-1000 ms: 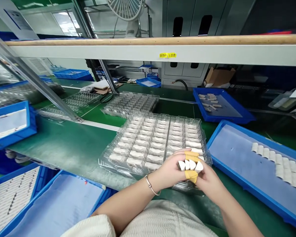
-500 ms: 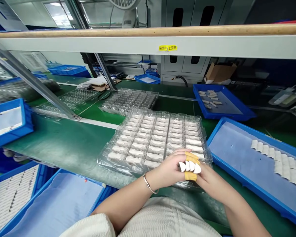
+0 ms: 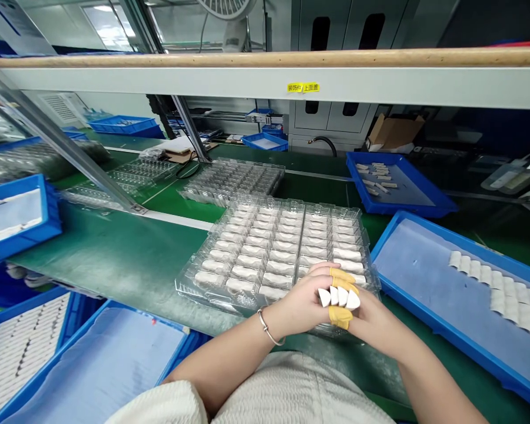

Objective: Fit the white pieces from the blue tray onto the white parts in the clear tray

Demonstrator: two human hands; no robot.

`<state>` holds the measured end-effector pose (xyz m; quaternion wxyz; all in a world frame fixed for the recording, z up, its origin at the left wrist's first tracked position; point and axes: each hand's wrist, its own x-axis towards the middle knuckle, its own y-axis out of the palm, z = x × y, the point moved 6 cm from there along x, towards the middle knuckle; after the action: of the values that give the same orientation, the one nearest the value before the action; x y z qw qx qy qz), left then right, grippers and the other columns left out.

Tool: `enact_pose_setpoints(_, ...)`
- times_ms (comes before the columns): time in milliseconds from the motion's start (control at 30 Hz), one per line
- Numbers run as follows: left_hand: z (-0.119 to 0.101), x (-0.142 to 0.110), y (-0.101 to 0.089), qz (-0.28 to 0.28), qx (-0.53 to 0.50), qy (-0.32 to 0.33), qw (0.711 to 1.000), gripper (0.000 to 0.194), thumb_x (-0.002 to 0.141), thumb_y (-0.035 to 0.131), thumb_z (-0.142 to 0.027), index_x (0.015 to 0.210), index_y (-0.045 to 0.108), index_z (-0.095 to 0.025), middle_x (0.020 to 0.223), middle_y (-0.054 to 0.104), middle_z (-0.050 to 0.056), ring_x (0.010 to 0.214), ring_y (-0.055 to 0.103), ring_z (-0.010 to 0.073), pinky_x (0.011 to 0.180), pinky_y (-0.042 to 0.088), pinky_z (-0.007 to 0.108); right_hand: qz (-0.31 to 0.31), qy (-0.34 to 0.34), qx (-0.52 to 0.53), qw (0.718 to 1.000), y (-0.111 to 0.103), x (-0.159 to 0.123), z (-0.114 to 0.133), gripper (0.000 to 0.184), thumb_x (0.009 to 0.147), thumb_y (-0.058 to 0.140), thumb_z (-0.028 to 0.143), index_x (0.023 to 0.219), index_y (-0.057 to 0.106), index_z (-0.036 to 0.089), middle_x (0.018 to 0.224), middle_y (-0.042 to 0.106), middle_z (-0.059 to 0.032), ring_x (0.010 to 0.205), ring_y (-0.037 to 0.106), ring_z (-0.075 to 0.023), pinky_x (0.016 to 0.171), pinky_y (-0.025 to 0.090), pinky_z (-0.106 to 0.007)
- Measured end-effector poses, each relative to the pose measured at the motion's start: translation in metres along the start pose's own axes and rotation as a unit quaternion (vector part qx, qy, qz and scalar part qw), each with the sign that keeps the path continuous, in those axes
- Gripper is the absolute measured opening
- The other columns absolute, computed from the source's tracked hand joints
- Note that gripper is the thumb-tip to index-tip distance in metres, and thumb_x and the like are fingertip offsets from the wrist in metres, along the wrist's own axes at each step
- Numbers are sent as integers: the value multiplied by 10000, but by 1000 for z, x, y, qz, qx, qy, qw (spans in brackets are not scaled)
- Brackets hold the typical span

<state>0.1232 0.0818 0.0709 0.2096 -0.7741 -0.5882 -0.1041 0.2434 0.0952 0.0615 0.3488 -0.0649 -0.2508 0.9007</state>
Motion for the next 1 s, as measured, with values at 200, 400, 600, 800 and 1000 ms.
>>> enact_pose_setpoints(200, -10, -2, 2, 46, 44, 11, 998, 387, 713, 827, -455, 1042, 738, -272, 1290, 584, 83, 1347, 425, 292, 1214, 250, 478, -39, -87, -114, 989, -9, 9, 11, 125, 893, 613, 226, 1010, 657, 215, 1024, 671, -67, 902, 626, -215, 749, 513, -329)
enact_pose_setpoints(400, 6, -8, -7, -2, -85, -137, 987, 683, 830, 699, -318, 1450, 418, -270, 1463, 467, 120, 1391, 410, 278, 1178, 317, 484, -131, -230, -413, 871, -48, -1, 28, 208, 977, 506, 254, 1014, 702, 196, 888, 679, -96, 891, 601, -247, 789, 482, -403)
enact_pose_setpoints(600, 26, -15, 22, 85, -387, -321, 860, 711, 796, 556, -755, 1129, 657, -136, 1099, 693, 161, 986, 679, 259, 881, 534, 422, -64, -321, -451, 830, -45, 5, 45, 260, 987, 470, 162, 1104, 697, 213, 1039, 728, -84, 1039, 628, -236, 953, 489, -442)
enact_pose_setpoints(800, 16, -18, 41, 209, -434, -363, 798, 505, 685, 843, -485, 1039, 709, -151, 973, 708, 78, 877, 713, 196, 812, 541, 320, -29, -376, -490, 786, -29, 5, 54, 255, 969, 483, 130, 1109, 694, 165, 1048, 737, -89, 1058, 630, -242, 977, 485, -450)
enact_pose_setpoints(1000, 23, -19, 46, 143, -403, -390, 816, 448, 617, 899, -358, 971, 719, -150, 948, 706, 59, 844, 715, 174, 784, 537, 297, -70, -324, -502, 799, -36, 10, 45, 305, 973, 463, 129, 1206, 648, 192, 1131, 710, -96, 1139, 593, -266, 1022, 438, -504)
